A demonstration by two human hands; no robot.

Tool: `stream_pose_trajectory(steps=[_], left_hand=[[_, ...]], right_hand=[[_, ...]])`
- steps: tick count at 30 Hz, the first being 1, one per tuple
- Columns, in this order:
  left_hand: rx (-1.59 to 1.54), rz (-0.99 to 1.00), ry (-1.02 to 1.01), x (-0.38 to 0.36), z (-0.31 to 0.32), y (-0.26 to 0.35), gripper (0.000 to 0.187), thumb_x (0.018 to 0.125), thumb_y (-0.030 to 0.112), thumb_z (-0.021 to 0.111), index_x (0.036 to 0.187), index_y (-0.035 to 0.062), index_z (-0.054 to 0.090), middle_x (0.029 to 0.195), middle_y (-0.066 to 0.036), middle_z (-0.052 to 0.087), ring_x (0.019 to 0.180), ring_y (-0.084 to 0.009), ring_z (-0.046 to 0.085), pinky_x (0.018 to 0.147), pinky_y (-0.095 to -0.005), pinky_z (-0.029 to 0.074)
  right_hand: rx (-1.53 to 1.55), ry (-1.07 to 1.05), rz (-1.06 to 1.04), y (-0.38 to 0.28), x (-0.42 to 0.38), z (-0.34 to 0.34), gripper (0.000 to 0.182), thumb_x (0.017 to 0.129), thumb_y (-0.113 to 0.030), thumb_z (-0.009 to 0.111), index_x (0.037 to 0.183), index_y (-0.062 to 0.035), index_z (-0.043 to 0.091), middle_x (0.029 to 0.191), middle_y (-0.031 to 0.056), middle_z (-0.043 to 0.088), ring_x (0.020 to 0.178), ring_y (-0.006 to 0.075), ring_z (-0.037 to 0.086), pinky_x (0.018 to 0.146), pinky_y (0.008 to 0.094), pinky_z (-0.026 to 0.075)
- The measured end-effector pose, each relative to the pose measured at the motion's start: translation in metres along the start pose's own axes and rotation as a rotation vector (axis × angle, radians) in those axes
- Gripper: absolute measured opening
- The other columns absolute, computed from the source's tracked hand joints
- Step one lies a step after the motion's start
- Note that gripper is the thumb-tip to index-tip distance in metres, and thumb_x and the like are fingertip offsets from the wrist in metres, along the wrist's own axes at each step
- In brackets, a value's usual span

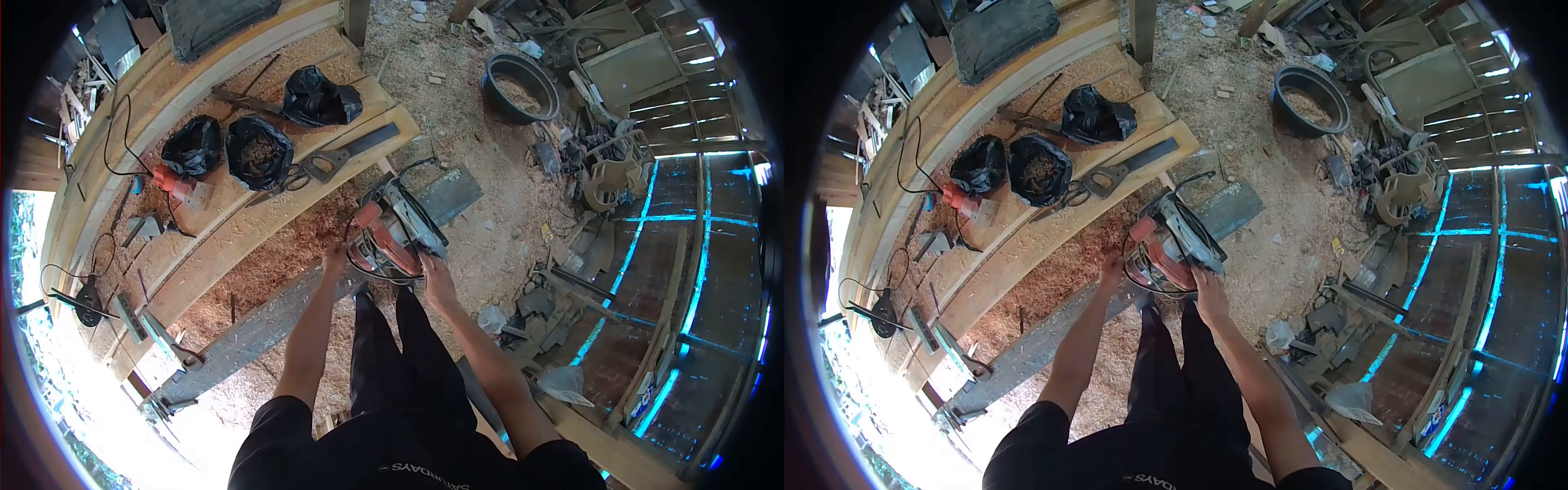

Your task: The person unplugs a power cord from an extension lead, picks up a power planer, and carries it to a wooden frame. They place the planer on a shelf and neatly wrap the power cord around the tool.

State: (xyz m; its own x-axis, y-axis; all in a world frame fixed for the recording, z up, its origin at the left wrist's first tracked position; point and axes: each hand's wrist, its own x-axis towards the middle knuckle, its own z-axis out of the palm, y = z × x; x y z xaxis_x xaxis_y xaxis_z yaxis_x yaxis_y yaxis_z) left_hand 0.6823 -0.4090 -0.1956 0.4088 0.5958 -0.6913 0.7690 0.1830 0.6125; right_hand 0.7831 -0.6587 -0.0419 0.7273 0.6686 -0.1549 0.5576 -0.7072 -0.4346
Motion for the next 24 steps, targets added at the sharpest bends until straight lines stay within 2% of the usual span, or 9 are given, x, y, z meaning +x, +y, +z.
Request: stream_pose_trajectory(steps=[3,7,12,16,18,19,21,22,24], left_hand=[[-0.115,0.019,-0.161,0.001,0.003,-0.019,0.031,0.091,0.032,0.05,0.105,0.0077,0.064,0.081,-0.009,0.063,0.065,-0.0178,0.061,0.055,-0.0331,0.05],[-0.22,0.038,-0.109,-0.015,0.007,-0.009,0.038,0.093,0.039,0.047,0.104,0.0051,0.061,0.075,-0.007,0.06,0.06,-0.0147,0.057,0.052,-0.0319,0.047],[-0.287,-0.189,-0.179,0.003,0.025,-0.025,0.058,0.094,0.052,0.033,0.107,0.0014,0.058,0.07,-0.007,0.056,0.064,-0.0165,0.057,0.056,-0.0319,0.048],[-0.354,-0.279,-0.182,0.006,0.038,-0.028,0.064,0.093,0.056,0.031,0.111,0.0016,0.058,0.07,-0.007,0.056,0.066,-0.0172,0.058,0.059,-0.0323,0.048],[-0.495,-0.296,-0.176,-0.008,0.036,-0.016,0.064,0.091,0.06,0.031,0.095,0.0038,0.062,0.067,-0.006,0.056,0.065,-0.016,0.055,0.058,-0.0326,0.046],[-0.495,-0.293,-0.175,-0.008,0.035,-0.014,0.064,0.091,0.06,0.031,0.095,0.0038,0.062,0.067,-0.006,0.056,0.065,-0.016,0.055,0.058,-0.0326,0.046],[-0.609,-0.192,-0.379,-0.01,0.032,-0.016,0.062,0.09,0.064,0.032,0.075,0.0088,0.057,0.058,-0.004,0.053,0.058,-0.0151,0.053,0.055,-0.032,0.045],[-0.67,-0.208,-0.36,-0.021,0.031,0.001,0.059,0.09,0.063,0.033,0.064,0.0126,0.049,0.05,-0.003,0.049,0.048,-0.0145,0.05,0.049,-0.0307,0.043],[-0.767,-0.237,-0.309,-0.013,0.047,-0.004,0.058,0.09,0.062,0.034,0.064,0.0125,0.049,0.049,-0.003,0.049,0.044,-0.0147,0.048,0.045,-0.0298,0.042]], right_hand=[[-0.034,-0.019,0.041,-0.011,0.002,-0.018,0.041,0.085,-0.003,0.051,0.126,-0.0051,0.044,0.111,0.0169,0.049,0.104,0.0348,0.049,0.086,0.0435,0.041],[-0.178,0.099,0.02,-0.006,0.009,-0.025,0.038,0.082,-0.002,0.056,0.118,-0.0037,0.045,0.108,0.0182,0.047,0.103,0.0362,0.047,0.084,0.0437,0.041],[0.256,0.159,0.06,-0.003,0.025,-0.028,0.039,0.077,-0.007,0.064,0.109,-0.0014,0.043,0.103,0.0182,0.045,0.101,0.0363,0.046,0.084,0.0447,0.038],[0.25,0.191,0.092,-0.005,0.046,-0.036,0.045,0.076,-0.011,0.067,0.113,-0.0003,0.042,0.105,0.0194,0.045,0.101,0.0369,0.046,0.085,0.0445,0.038],[0.201,0.183,0.054,-0.003,0.059,-0.037,0.051,0.076,-0.016,0.068,0.116,0.0004,0.042,0.107,0.0206,0.045,0.102,0.0376,0.045,0.087,0.0442,0.038],[0.202,0.185,0.053,-0.001,0.068,-0.034,0.051,0.076,-0.016,0.068,0.116,0.0004,0.042,0.107,0.0206,0.045,0.102,0.0376,0.045,0.087,0.0442,0.038],[0.285,0.051,0.043,0.005,0.083,-0.027,0.054,0.077,-0.02,0.067,0.119,0.0008,0.042,0.11,0.0212,0.045,0.103,0.0382,0.045,0.089,0.0439,0.038],[0.319,0.017,0.045,0.002,0.092,-0.033,0.052,0.078,-0.022,0.067,0.118,0.0012,0.044,0.11,0.0212,0.046,0.104,0.039,0.046,0.089,0.044,0.039],[0.334,-0.029,0.088,-0.002,0.108,-0.036,0.052,0.077,-0.022,0.068,0.117,0.0014,0.045,0.11,0.0212,0.047,0.105,0.039,0.047,0.089,0.044,0.04]])
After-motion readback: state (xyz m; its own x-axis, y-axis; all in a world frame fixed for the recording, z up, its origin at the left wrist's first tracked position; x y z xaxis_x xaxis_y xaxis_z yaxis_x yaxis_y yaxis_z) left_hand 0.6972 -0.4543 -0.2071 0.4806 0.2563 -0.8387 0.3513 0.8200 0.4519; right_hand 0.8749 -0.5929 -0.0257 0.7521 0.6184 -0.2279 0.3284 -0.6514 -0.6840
